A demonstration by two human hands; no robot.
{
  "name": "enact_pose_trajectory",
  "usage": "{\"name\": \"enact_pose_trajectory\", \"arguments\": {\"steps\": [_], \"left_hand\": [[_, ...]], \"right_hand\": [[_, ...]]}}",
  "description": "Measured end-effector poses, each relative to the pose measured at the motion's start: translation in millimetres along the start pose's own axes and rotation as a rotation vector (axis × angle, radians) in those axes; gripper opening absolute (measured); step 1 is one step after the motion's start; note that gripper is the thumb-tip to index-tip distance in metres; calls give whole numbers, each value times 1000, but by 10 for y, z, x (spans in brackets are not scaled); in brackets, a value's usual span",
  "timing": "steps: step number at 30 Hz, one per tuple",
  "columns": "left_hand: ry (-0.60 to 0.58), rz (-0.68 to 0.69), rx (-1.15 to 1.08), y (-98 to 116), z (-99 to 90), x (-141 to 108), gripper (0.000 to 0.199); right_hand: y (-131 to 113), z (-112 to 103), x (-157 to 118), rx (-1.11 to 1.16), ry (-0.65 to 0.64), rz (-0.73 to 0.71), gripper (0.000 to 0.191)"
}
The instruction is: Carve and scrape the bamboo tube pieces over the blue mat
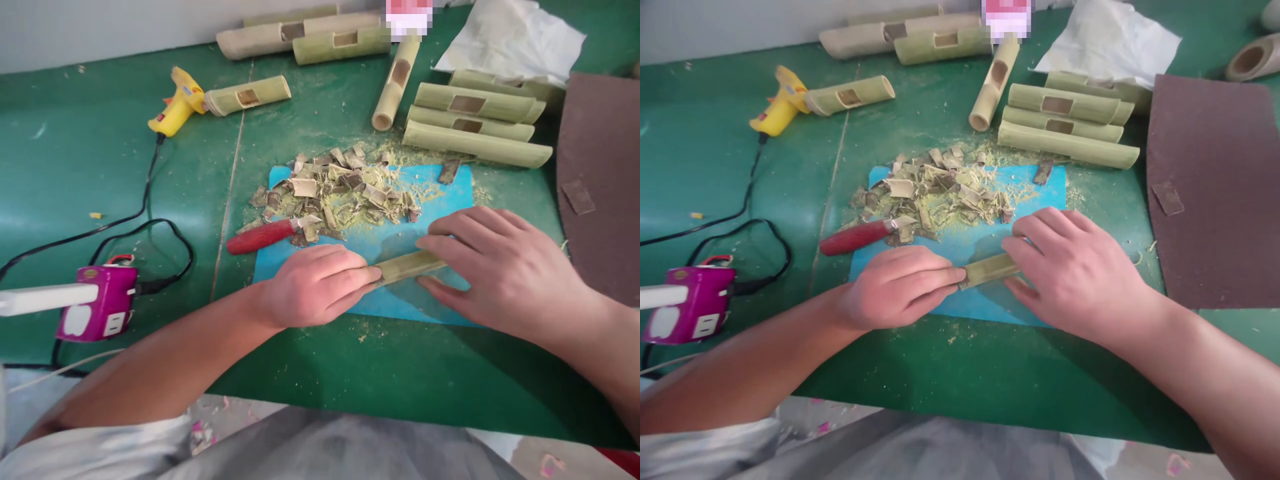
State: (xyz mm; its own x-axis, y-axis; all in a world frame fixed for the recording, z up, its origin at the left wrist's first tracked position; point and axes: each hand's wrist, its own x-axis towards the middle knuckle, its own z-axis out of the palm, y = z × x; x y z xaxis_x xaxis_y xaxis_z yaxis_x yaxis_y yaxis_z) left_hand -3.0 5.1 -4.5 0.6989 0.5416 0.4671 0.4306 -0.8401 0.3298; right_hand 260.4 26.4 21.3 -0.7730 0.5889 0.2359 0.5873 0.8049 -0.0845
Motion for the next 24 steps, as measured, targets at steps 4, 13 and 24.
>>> {"name": "enact_pose_trajectory", "arguments": {"steps": [4, 13, 24], "left_hand": [[32, 9, 4, 5, 22, -1, 14], [96, 13, 96, -5, 26, -7, 12], [273, -13, 418, -91, 56, 73, 14]], "right_hand": [[87, -111, -89, -105, -57, 73, 20], [84, -84, -110, -142, -195, 43, 18], [-453, 67, -149, 52, -90, 396, 18]]}}
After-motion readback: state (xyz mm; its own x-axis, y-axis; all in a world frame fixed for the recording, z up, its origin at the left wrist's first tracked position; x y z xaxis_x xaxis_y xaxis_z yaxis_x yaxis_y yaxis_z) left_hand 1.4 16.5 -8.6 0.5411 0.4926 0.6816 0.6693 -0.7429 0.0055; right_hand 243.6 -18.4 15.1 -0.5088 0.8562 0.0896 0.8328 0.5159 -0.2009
